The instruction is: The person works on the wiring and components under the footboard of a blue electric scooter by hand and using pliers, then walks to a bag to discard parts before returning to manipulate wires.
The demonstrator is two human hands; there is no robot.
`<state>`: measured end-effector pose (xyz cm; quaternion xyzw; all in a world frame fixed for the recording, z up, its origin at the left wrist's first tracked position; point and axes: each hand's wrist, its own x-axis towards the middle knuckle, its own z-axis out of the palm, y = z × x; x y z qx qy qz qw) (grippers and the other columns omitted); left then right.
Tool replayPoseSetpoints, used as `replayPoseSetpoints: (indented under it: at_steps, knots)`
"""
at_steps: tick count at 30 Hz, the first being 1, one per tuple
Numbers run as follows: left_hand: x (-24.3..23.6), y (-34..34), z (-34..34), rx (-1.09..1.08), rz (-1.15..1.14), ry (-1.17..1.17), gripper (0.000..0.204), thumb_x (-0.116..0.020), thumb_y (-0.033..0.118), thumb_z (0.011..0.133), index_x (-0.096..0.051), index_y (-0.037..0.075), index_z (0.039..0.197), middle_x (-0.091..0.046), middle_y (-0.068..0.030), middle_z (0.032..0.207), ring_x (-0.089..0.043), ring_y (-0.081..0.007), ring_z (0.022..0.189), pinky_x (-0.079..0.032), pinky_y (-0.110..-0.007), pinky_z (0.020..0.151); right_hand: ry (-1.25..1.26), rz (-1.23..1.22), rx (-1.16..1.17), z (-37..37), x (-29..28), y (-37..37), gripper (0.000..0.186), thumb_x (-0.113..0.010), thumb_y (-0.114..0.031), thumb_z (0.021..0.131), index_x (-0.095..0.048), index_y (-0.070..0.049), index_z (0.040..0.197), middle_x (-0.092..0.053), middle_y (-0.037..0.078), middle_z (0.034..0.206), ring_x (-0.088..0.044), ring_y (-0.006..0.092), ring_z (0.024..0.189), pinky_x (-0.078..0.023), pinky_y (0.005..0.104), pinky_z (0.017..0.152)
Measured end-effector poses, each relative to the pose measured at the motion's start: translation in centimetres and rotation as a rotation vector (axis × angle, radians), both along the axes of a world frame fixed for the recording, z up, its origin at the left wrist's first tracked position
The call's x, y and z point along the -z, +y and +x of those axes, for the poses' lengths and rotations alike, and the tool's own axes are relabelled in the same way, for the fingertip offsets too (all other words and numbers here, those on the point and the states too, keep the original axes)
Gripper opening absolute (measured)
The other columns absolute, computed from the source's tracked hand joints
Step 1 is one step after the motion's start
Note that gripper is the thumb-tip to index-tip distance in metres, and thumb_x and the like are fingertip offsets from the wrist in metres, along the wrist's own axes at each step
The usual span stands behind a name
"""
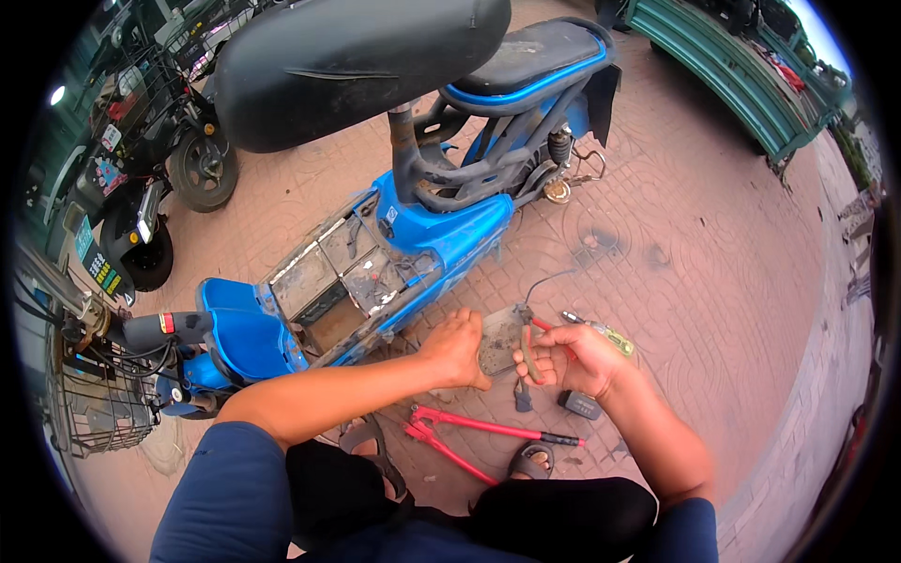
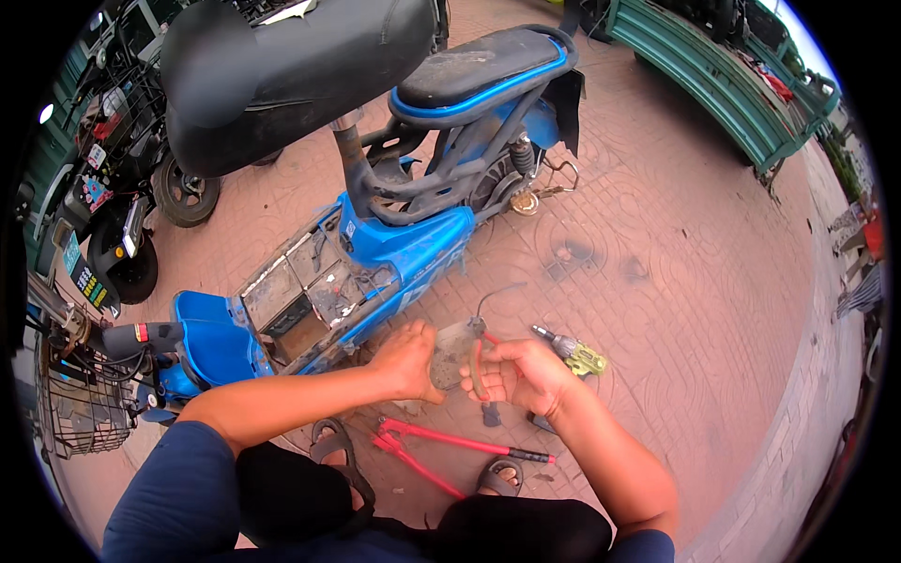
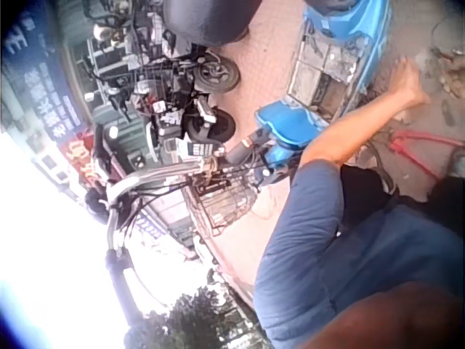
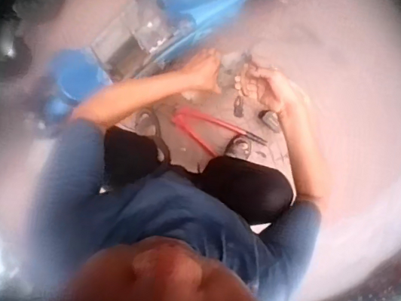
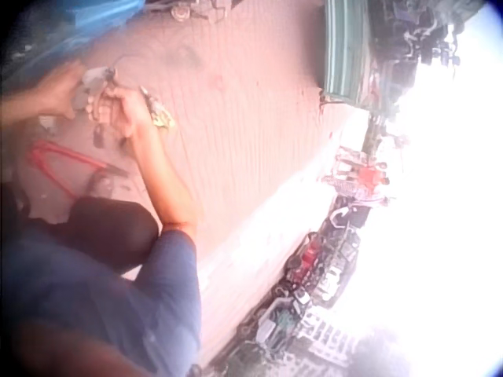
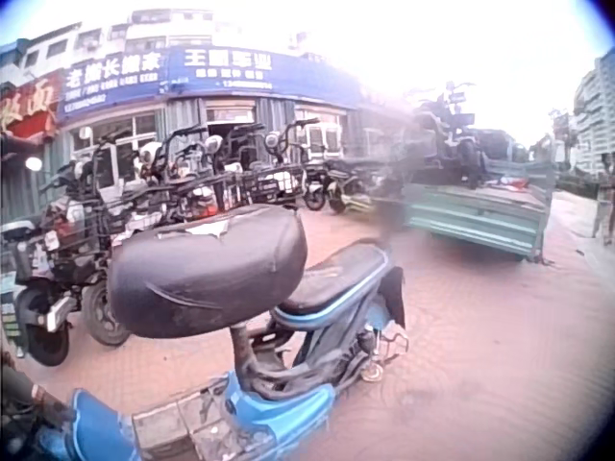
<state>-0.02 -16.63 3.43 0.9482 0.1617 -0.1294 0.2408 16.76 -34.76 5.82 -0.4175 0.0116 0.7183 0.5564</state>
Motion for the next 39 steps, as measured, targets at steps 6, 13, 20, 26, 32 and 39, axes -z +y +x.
replayPoseSetpoints:
  at_steps: [6,13,20,26,32,39]
  knots:
    - [9.4,-1.6,7.9,0.024,0.159,-0.036,0.096,-0.097,0.039,0.054,-0.05,-0.006,0.125,-0.056,-0.0204,0.126,-0.054,-0.0359,0.124,-0.047,-0.042,0.107,-0.021,0.066,0.005,6.1,9.4,-2.5,0.032,-0.051,-0.017,0.101,-0.059,0.002,0.125,-0.07,0.023,0.122,-0.071,0.036,0.108,-0.058,0.0413,0.093]
    - [16.9,-2.0,11.3,-0.026,0.129,0.009,0.102,-0.096,0.04,0.059,-0.044,-0.004,0.135,-0.054,-0.0211,0.134,-0.051,-0.0349,0.131,-0.041,-0.045,0.111,0.113,-0.051,0.069,7.3,22.7,-5.5,0.041,-0.054,-0.012,0.101,-0.051,0.004,0.139,-0.06,0.021,0.138,-0.062,0.0365,0.124,-0.048,0.0508,0.111]
    - [16.7,-1.5,14.1,0.058,-0.132,-0.433,0.078,-0.081,0.026,0.081,-0.047,0.001,0.146,-0.056,-0.0203,0.141,-0.055,-0.0391,0.128,-0.046,-0.046,0.106,0.159,0.055,0.153,4.9,21.7,-6.9,0.045,-0.052,-0.024,0.106,-0.05,0.0,0.144,-0.061,0.019,0.14,-0.061,0.0339,0.127,-0.048,0.0484,0.109]
    - [16.0,-3.6,19.5,-0.097,-0.166,-0.257,0.031,-0.077,0.015,0.081,-0.07,0.003,0.109,-0.068,-0.0227,0.112,-0.066,-0.0404,0.104,-0.053,-0.046,0.089,0.054,0.018,0.213,3.9,20.2,-5.4,0.038,-0.052,-0.028,0.107,-0.057,-0.003,0.135,-0.065,0.017,0.134,-0.064,0.0319,0.124,-0.051,0.0448,0.104]
    - [17.3,-3.5,18.8,-0.17,-0.183,-0.411,0.021,-0.077,0.012,0.079,-0.071,0.004,0.098,-0.069,-0.0213,0.101,-0.068,-0.0405,0.092,-0.054,-0.047,0.079,-0.08,-0.081,0.256,2.5,22.3,-5.4,0.035,-0.055,-0.028,0.106,-0.058,-0.004,0.131,-0.069,0.016,0.126,-0.068,0.0291,0.116,-0.055,0.0428,0.098]
    - [19.9,-3.1,19.8,0.205,0.265,-0.401,0.004,-0.065,0.005,0.078,-0.069,0.004,0.077,-0.067,-0.0175,0.081,-0.07,-0.0353,0.076,-0.057,-0.046,0.069,-0.184,-0.116,0.25,1.9,21.5,-5.6,0.048,-0.057,-0.05,0.103,-0.062,-0.004,0.117,-0.068,0.013,0.111,-0.069,0.0242,0.094,-0.06,0.0416,0.08]
